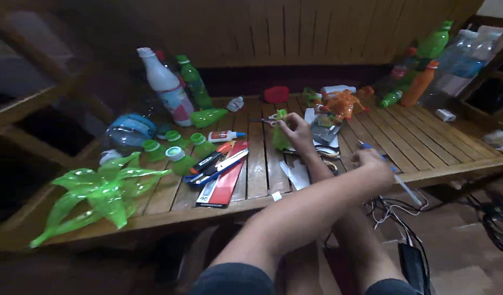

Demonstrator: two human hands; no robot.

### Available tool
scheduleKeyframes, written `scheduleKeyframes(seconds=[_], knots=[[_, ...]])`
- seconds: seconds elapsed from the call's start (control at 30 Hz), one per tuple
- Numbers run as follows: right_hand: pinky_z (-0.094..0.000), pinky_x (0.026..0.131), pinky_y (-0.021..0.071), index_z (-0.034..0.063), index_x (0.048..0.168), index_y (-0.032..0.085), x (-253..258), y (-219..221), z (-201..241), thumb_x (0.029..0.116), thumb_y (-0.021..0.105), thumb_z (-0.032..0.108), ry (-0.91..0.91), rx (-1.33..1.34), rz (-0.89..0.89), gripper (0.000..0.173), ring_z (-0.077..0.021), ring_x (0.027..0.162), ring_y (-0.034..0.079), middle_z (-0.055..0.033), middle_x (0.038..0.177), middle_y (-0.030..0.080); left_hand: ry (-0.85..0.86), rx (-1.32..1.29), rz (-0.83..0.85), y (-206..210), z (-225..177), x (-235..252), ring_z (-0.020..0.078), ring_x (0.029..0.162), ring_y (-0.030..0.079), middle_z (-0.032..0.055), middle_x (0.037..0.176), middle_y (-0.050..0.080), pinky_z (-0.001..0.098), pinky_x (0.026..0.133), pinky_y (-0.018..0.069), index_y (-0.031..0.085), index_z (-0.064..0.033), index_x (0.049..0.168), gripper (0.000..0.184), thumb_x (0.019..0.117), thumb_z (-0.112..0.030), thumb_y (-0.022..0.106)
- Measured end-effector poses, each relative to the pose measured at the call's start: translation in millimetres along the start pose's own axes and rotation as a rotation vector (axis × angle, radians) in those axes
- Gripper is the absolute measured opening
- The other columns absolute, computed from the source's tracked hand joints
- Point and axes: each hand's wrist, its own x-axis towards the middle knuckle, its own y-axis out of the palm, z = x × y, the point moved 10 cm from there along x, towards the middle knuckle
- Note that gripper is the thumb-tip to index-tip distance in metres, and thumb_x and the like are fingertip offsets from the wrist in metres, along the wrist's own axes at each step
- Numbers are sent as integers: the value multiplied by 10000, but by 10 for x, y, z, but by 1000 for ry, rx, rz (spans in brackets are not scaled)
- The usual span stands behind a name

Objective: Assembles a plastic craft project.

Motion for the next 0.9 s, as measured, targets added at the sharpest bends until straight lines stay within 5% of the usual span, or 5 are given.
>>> scheduleKeyframes(seconds=[0.17,0.23,0.4,0.6,0.9], knots=[[-304,917,534,-77,1243,615,281,173,-20,1022,604,78,121,-70,66,270,-136,971,659,-173,1128,681,238,-77,-894,-1157,839,-1134,286,1062,698,144,1153,718,448,913,563,741,-36,1142,231,1033,-134,563],[-276,763,565,-116,1122,657,259,175,-78,944,640,70,-220,34,-76,258,-113,824,666,-174,961,698,65,-164,-1103,-1358,1765,-1518,266,1049,699,176,1171,703,415,933,562,709,4,1191,281,1064,-154,515],[-238,614,513,1,1103,656,221,272,-79,1011,630,147,-80,149,89,175,-64,669,585,-66,903,671,-71,-545,-1024,-838,3043,-1661,212,966,686,173,1193,664,387,872,572,651,8,1247,307,1071,-202,512],[-178,596,521,-6,1079,654,176,307,-18,989,646,85,-112,198,107,128,-4,641,585,-15,862,667,97,-784,-987,-618,3022,-1582,24,820,641,39,1034,679,188,730,547,687,-11,1131,193,1023,-156,619],[-229,687,614,-29,1087,654,166,295,25,943,683,33,-99,212,119,160,-37,716,683,-6,919,705,126,-851,-996,-543,3018,-1591,9,798,662,15,952,709,174,728,559,689,-17,1072,124,971,-88,679]])
